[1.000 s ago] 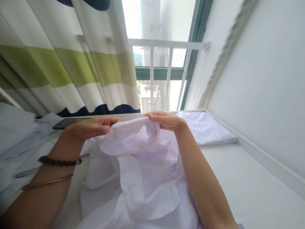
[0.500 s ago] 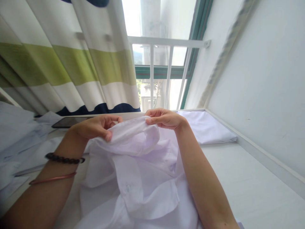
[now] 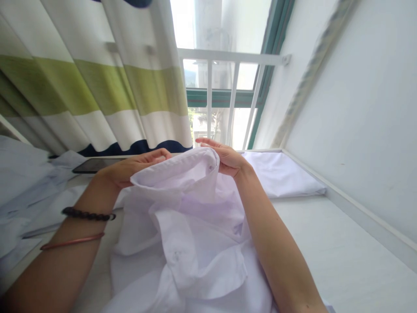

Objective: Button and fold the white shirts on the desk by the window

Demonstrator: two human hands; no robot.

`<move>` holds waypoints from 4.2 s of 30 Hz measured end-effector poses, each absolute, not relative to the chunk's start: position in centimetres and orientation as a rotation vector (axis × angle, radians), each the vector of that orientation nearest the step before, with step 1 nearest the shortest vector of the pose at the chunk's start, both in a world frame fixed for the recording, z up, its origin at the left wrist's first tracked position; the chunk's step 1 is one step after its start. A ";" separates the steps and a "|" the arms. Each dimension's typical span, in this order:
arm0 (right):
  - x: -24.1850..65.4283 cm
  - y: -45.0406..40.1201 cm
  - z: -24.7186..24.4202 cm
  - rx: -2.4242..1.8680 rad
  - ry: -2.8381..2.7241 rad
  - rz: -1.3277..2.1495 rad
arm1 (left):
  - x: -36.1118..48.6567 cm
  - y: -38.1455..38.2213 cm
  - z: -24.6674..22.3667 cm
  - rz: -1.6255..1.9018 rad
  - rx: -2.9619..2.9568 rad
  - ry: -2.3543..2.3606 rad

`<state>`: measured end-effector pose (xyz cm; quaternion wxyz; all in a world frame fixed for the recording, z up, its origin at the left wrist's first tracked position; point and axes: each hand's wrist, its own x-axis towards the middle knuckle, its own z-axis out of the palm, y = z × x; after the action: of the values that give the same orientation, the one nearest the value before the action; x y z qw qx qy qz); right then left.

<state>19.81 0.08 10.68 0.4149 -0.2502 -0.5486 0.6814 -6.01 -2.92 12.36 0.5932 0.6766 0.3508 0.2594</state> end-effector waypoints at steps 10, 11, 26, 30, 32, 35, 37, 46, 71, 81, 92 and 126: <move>20.5 -0.6 11.6 -0.646 -1.391 1.677 | -5.9 -3.6 14.8 0.288 2.138 1.257; 20.6 -0.7 11.6 -0.644 -1.392 1.674 | -5.9 -3.7 14.8 0.295 2.171 1.296; 20.2 -0.1 11.3 -0.469 -1.426 1.748 | -2.7 -3.2 13.5 0.713 2.562 1.353; 19.9 -0.1 11.4 -0.459 -1.418 1.791 | -2.8 -2.6 13.3 0.784 2.610 1.384; 19.8 -0.1 11.4 -0.495 -1.426 1.788 | -3.0 -2.5 13.3 0.818 2.635 1.417; 19.7 -0.3 11.5 -0.645 -1.486 1.697 | -3.1 -2.6 13.5 0.847 2.641 1.472; 19.9 -0.6 11.7 -0.768 -1.584 1.590 | -3.2 -2.7 13.7 0.838 2.663 1.518; 20.1 -2.3 13.3 -1.261 -2.148 0.884 | -3.6 -1.9 13.1 0.851 2.705 1.587; 20.6 -0.3 11.8 -1.105 -1.602 0.896 | -8.3 -0.8 12.7 0.950 2.160 1.166; 21.2 -1.1 12.3 -1.010 -2.253 0.679 | -8.2 -0.8 12.7 1.075 2.049 1.050; 22.2 -1.2 12.5 -1.110 -2.284 0.667 | -8.4 -1.0 13.0 1.286 2.081 1.198; 20.8 0.1 11.7 -0.927 -1.405 0.770 | -7.4 0.8 11.0 1.360 1.677 1.046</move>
<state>20.77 0.12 11.68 0.6014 -0.4001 -0.6064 0.3325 -7.41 0.76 11.00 0.3625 0.6513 0.4064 0.5283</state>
